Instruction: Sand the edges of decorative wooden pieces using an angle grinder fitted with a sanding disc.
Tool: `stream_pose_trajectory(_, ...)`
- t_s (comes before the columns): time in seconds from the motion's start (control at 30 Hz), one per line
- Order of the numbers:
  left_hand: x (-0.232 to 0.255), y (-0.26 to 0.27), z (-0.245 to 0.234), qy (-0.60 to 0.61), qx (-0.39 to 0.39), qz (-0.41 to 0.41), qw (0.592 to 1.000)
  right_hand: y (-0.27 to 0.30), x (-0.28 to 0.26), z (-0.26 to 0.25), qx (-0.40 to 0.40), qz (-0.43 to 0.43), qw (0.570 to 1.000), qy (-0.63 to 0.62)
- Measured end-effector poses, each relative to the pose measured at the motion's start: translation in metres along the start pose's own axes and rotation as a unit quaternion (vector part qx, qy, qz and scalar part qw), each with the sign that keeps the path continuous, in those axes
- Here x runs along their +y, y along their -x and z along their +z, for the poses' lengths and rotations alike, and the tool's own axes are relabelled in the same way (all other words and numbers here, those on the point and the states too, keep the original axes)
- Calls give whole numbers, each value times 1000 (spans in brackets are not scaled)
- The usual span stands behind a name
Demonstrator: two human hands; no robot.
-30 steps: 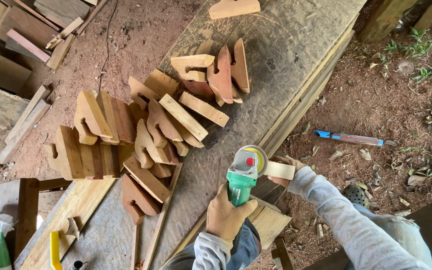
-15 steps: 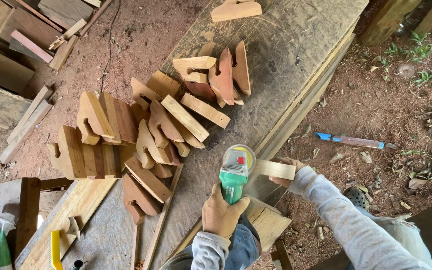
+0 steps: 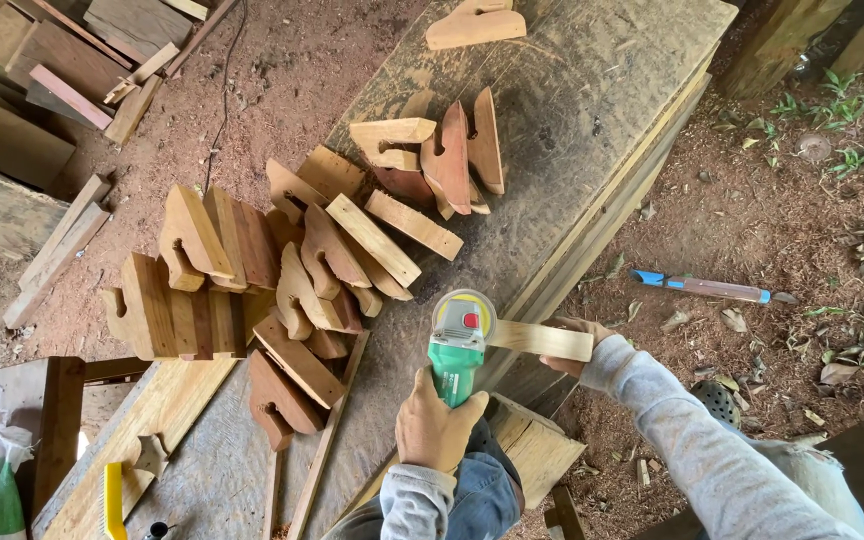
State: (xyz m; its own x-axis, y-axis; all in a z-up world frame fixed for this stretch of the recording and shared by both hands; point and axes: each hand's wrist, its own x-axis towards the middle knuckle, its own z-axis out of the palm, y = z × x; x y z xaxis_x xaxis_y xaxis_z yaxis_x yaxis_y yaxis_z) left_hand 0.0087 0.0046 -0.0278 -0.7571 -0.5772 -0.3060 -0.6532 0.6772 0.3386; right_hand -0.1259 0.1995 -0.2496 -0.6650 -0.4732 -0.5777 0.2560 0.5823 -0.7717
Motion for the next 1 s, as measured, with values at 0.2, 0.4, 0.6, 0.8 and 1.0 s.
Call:
stream_pose_trajectory(0.2,5,-2,-12,49,-32,-33,998,-12,12,2,-98,52,948,-298)
stream_pose_trajectory(0.4,5,2,-15,43,-11,-33,998,-4,8,5,-10,-133,989,-68)
stream_pose_trajectory(0.6,15,14,-8,140,-75,38,987,-9,18,10,-36,-8,972,-232)
stream_pose_trajectory(0.8,21,21,-10,91,-96,15,991,-8,17,10,-15,-13,975,-223)
stream_pose_trajectory(1.0,13,15,-2,57,-58,23,996,10,-7,-1,-16,26,988,-152)
